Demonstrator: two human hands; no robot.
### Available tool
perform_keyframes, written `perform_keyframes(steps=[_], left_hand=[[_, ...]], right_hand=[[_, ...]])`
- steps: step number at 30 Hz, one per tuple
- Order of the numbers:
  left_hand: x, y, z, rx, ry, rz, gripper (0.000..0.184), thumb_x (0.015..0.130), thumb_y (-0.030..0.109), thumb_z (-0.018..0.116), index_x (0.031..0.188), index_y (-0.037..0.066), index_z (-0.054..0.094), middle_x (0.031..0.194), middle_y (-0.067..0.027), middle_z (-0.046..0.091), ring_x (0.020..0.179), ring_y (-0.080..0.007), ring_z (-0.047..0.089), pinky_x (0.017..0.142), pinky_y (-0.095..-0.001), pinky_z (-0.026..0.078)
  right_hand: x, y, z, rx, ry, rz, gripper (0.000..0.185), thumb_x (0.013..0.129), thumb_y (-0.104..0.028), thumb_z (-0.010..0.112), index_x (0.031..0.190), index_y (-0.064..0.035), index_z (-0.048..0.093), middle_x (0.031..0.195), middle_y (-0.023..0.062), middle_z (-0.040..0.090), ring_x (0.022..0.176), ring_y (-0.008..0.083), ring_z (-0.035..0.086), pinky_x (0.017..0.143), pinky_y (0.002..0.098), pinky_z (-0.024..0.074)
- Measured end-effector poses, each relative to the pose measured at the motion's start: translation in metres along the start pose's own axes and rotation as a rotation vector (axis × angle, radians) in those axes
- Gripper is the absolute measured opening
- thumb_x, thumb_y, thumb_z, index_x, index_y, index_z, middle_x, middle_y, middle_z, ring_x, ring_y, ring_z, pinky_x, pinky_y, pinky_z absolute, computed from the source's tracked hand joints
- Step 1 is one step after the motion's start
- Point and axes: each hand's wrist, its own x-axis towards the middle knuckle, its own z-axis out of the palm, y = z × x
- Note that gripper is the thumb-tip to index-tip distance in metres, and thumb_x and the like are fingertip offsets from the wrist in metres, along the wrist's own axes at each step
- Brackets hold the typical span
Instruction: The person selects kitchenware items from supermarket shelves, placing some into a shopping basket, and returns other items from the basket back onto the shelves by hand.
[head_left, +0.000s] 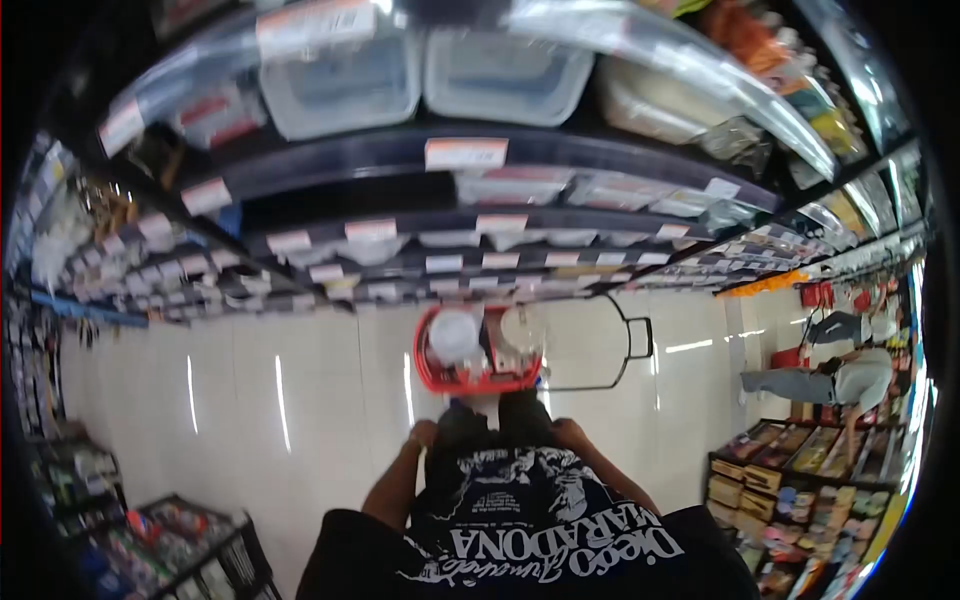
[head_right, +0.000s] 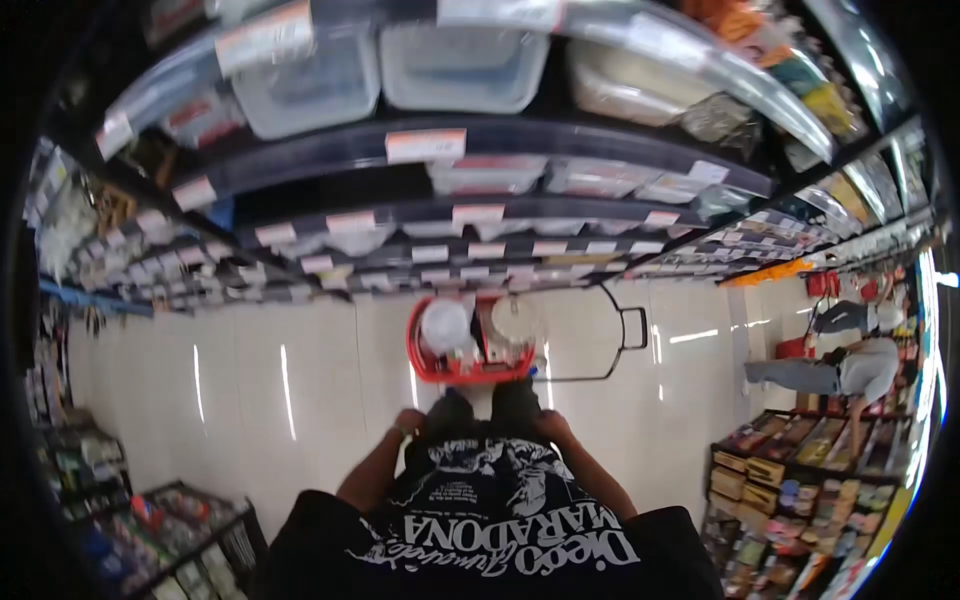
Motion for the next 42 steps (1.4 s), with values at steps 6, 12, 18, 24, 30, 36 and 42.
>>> perform_keyframes(steps=[6,12,18,24,30,36,42], left_hand=[[-0.026,0.082,-0.015,-0.563,0.529,-0.061,0.027,0.080,0.029,0.057,0.090,0.010,0.072,0.097,-0.0186,0.069,0.098,-0.0353,0.064,0.088,-0.0418,0.050],[-0.054,0.146,-0.030,-0.630,0.538,-0.090,0.025,0.081,0.028,0.059,0.091,0.010,0.072,0.096,-0.0166,0.069,0.097,-0.0332,0.064,0.089,-0.0409,0.049],[-0.057,0.135,-0.004,-0.671,0.529,-0.207,0.028,0.082,0.030,0.057,0.096,0.010,0.071,0.102,-0.0173,0.068,0.101,-0.0356,0.063,0.090,-0.0426,0.049],[-0.069,0.149,0.007,-0.668,0.461,-0.433,0.032,0.085,0.033,0.053,0.099,0.009,0.069,0.107,-0.0189,0.066,0.105,-0.0376,0.060,0.093,-0.0445,0.048],[-0.044,0.213,0.009,-0.627,0.518,-0.396,0.030,0.087,0.029,0.052,0.099,0.008,0.069,0.103,-0.0198,0.067,0.101,-0.0386,0.062,0.090,-0.0448,0.049],[0.042,0.263,0.028,-1.053,0.514,-0.274,0.021,0.085,0.013,0.053,0.095,0.002,0.067,0.090,-0.0124,0.069,0.084,-0.0235,0.066,0.075,-0.0340,0.053],[0.110,0.270,0.050,-0.913,0.389,-0.169,0.022,0.086,0.011,0.050,0.094,-0.001,0.066,0.085,-0.0101,0.069,0.077,-0.0168,0.066,0.069,-0.0303,0.053]], right_hand=[[-0.036,-0.050,-0.062,0.173,-0.076,0.115,0.037,0.079,-0.034,0.060,0.099,-0.0046,0.070,0.097,0.0195,0.069,0.096,0.0344,0.066,0.086,0.0422,0.0511],[-0.016,-0.049,-0.070,0.101,-0.125,0.046,0.033,0.080,-0.032,0.058,0.094,-0.0045,0.069,0.095,0.0192,0.069,0.094,0.0362,0.066,0.083,0.0434,0.0517],[0.007,-0.055,-0.073,0.162,-0.210,-0.030,0.029,0.082,-0.029,0.059,0.096,-0.0053,0.069,0.095,0.0167,0.069,0.094,0.0328,0.066,0.083,0.0411,0.0512],[0.040,-0.042,-0.071,0.255,-0.345,-0.035,0.027,0.081,-0.024,0.063,0.100,-0.0064,0.069,0.096,0.0119,0.070,0.094,0.0254,0.066,0.085,0.0354,0.0497],[0.083,0.009,-0.073,0.271,-0.416,-0.093,0.024,0.083,-0.022,0.062,0.098,-0.0043,0.068,0.090,0.0093,0.069,0.083,0.0198,0.065,0.077,0.0319,0.0507],[0.127,0.071,-0.083,0.295,-0.536,0.109,0.023,0.083,-0.015,0.055,0.099,-0.0010,0.065,0.081,0.0075,0.066,0.071,0.0147,0.063,0.061,0.0289,0.0502],[0.186,0.129,-0.069,0.265,-0.539,0.155,0.024,0.087,-0.016,0.048,0.097,-0.0029,0.066,0.083,0.0052,0.066,0.071,0.0136,0.062,0.060,0.0282,0.0497]])
